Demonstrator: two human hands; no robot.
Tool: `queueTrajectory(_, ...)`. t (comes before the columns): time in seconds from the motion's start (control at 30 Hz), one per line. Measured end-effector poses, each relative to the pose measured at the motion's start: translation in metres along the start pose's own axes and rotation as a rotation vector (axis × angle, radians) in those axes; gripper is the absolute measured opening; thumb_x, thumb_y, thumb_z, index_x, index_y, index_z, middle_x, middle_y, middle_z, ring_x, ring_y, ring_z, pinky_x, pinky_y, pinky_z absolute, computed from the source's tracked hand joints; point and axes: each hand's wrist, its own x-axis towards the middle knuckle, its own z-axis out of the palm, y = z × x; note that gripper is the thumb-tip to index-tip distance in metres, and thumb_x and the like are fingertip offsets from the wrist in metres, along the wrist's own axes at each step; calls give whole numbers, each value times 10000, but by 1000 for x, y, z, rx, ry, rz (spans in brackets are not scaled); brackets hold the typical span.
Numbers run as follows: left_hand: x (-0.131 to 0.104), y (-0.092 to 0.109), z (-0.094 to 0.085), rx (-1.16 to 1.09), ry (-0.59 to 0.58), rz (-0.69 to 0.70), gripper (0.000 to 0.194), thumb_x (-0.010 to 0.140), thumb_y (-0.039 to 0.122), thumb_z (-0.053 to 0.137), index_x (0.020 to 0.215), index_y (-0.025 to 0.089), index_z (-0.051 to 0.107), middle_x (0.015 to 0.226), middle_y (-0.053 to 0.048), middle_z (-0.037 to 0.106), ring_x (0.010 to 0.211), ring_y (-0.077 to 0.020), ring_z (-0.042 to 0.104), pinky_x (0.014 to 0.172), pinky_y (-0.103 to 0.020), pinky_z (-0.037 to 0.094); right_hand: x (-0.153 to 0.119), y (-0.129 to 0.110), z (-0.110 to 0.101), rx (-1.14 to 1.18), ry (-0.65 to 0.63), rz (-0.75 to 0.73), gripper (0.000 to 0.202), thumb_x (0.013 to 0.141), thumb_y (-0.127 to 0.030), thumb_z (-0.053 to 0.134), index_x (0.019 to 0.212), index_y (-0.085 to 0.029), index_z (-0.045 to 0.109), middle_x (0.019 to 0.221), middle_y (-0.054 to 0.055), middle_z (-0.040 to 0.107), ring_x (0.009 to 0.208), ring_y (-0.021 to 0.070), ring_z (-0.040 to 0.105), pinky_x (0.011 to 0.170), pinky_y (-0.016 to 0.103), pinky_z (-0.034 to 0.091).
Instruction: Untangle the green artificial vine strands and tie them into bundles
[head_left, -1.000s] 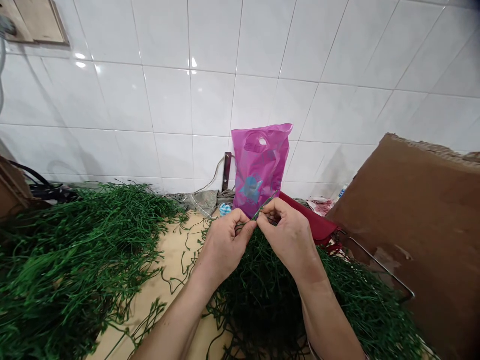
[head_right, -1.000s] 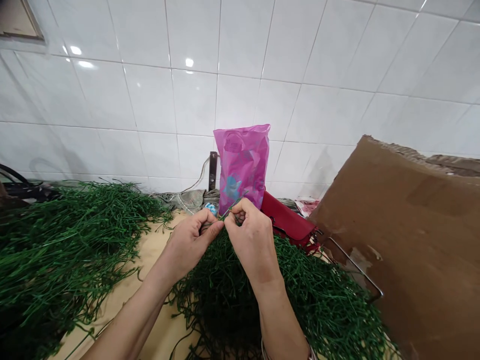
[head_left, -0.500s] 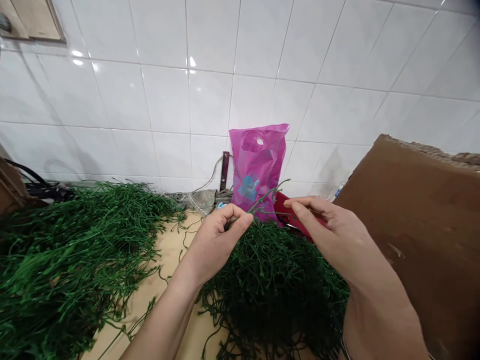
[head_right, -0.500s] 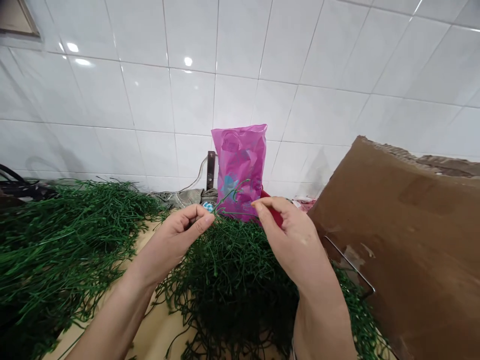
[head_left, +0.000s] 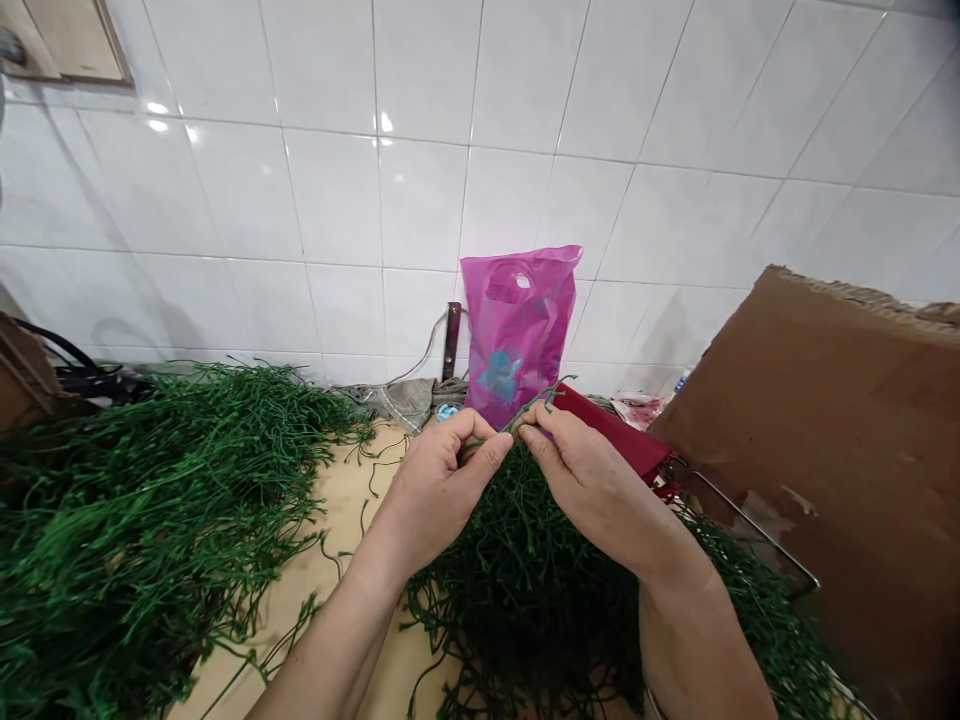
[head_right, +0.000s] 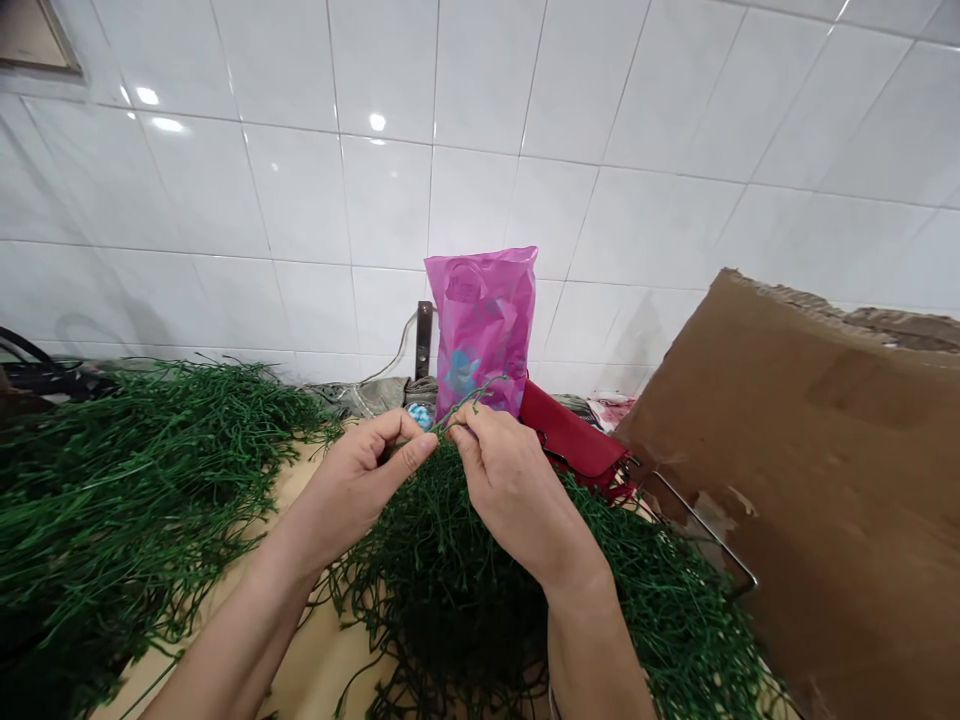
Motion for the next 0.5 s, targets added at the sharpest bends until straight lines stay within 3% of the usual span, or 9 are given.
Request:
queueTrajectory(0.23, 6, -12, 5, 54, 69, 29, 307, 938, 382, 502, 694, 204, 448, 620, 66, 349, 599, -118, 327, 585, -280, 263, 7, 4, 24, -120, 101, 73, 292, 1004, -272, 318, 714, -248, 344, 655, -27, 455, 599, 161, 423, 586, 286, 313)
queueTrajectory(0.33, 7, -16, 6, 42, 86, 17, 300, 939, 364, 500, 692, 205, 440, 609, 67, 343, 592, -118, 323, 582, -279, 257, 11, 8, 34, -160, 119, 125, 296, 991, -278, 341, 697, -249, 353, 602, -34, 442, 548, 156, 400, 547, 289, 278)
queueTrajectory(0.4, 3, -11, 7, -6, 64, 4, 299, 934, 358, 511, 689, 205, 436, 614, 65, 344, 594, -117, 320, 580, -275, 264, 14, 19, 31, -193, 145, 171, 290, 974, -267, 361, 685, -249, 385, 591, -20, 473, 540, 158, 426, 537, 293, 271)
queueTrajectory(0.5, -7, 6, 8, -126, -40, -18, 311, 933, 405, 538, 710, 207, 449, 627, 62, 337, 589, -114, 303, 558, -267, 258, 16, 50, 12, -252, 228, 302, 312, 942, -217, 339, 647, -250, 434, 543, 18, 510, 511, 175, 470, 525, 307, 277)
